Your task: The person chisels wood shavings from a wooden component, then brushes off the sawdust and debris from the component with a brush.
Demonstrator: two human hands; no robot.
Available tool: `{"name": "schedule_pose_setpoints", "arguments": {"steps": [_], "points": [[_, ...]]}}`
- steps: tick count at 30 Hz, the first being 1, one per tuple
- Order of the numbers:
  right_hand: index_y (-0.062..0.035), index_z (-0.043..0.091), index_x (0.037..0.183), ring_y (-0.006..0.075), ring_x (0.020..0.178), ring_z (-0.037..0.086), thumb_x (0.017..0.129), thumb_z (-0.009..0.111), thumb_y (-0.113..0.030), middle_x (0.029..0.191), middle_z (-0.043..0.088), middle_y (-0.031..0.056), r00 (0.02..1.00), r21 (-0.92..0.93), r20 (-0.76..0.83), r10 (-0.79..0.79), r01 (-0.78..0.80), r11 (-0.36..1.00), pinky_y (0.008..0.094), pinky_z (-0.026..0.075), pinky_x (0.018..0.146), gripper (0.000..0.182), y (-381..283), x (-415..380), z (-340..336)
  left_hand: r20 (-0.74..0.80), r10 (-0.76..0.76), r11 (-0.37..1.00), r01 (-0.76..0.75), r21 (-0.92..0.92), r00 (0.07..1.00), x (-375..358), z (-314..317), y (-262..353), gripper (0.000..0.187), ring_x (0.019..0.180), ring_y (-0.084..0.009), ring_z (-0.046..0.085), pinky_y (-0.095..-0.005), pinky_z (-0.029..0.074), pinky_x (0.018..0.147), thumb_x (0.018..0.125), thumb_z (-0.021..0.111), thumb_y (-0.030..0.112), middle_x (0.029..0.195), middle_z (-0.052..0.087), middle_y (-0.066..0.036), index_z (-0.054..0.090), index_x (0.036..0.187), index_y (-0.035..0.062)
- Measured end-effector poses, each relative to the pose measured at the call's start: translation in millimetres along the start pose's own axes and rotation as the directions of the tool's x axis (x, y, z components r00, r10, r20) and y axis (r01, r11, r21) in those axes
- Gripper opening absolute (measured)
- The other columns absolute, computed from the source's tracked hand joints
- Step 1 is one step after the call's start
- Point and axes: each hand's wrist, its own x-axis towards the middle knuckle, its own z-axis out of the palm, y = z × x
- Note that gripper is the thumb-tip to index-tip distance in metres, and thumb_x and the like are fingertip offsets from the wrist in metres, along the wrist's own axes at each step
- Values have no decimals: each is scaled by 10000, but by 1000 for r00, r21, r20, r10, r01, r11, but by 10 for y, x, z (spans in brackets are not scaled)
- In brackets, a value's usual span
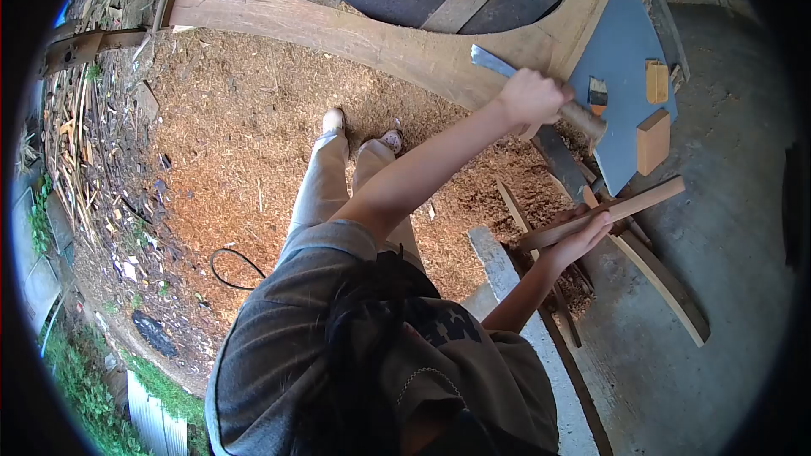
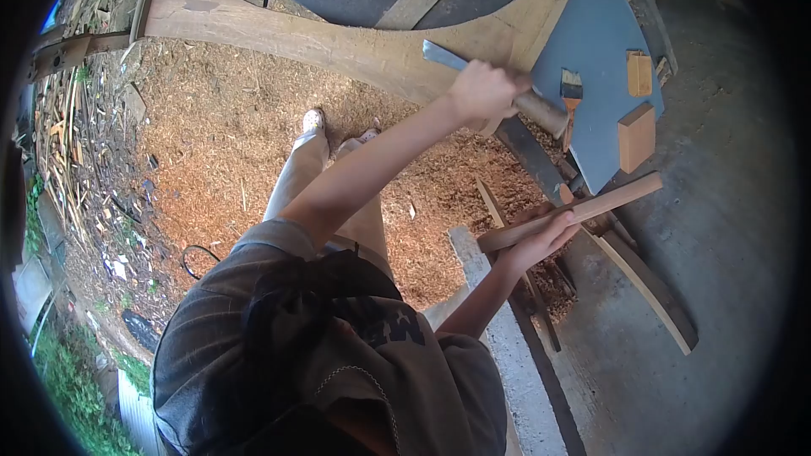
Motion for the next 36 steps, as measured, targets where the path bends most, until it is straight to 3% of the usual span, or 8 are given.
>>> {"name": "schedule_pose_setpoints", "arguments": {"steps": [5,11,17,22,25,27,35,36], "points": [[-111,417,1115,99,522,488,873,500,-447,710,506,41,992,-9,-100,-79,79,997,258,444,481,422,-195,420,220,-56,-148,987,151,55,987,108,-28,-221,328,598,-259,640,-376,505,522,654,643,314,660,632,-91,605,939,157],[-80,423,1190,70,505,448,847,518,-491,666,488,-4,802,-315,516,302,-150,937,201,388,447,543,-319,416,610,-242,-224,970,241,39,944,56,-87,-355,294,577,-263,639,-376,505,504,681,627,275,641,632,-98,609,953,163],[-72,469,1125,62,482,438,842,541,-474,661,473,-9,903,47,355,244,-278,960,189,368,414,497,-284,471,749,-152,-298,949,309,55,942,-70,-299,-404,266,603,-278,629,-391,496,527,662,636,299,684,636,-94,616,887,160],[-74,455,1126,67,466,444,854,538,-433,690,484,20,800,-333,561,214,-19,943,199,392,410,458,-353,411,852,-263,-314,937,343,71,912,-219,-405,-580,285,614,-278,630,-394,497,531,665,649,341,716,638,-100,615,883,162],[-84,423,1147,78,442,422,869,518,-409,704,490,26,945,96,210,250,-274,957,205,381,403,438,-379,304,1064,-265,-341,926,371,71,902,-276,-468,-613,276,628,-277,636,-390,505,540,672,643,334,738,642,-100,615,884,160],[-92,424,1142,75,468,430,870,512,-413,689,488,19,688,-322,649,325,-138,937,202,380,410,430,-275,154,1045,-253,-358,919,387,76,899,-303,-506,-656,269,638,-277,642,-388,512,549,678,634,317,745,645,-99,613,893,157],[-98,431,1120,87,470,451,882,513,-382,650,489,32,889,72,408,208,-258,963,230,370,390,379,-2,-63,1204,-415,-329,916,394,78,848,-519,-662,-818,213,603,-286,627,-385,510,545,661,642,333,687,637,-90,623,781,159],[-91,430,1121,89,444,442,886,512,-363,652,489,38,690,-277,649,321,-179,944,225,369,385,368,-138,-239,1224,-417,-327,917,392,78,848,-553,-700,-862,213,603,-286,627,-385,510,545,661,642,333,687,637,-90,623,781,159]]}}
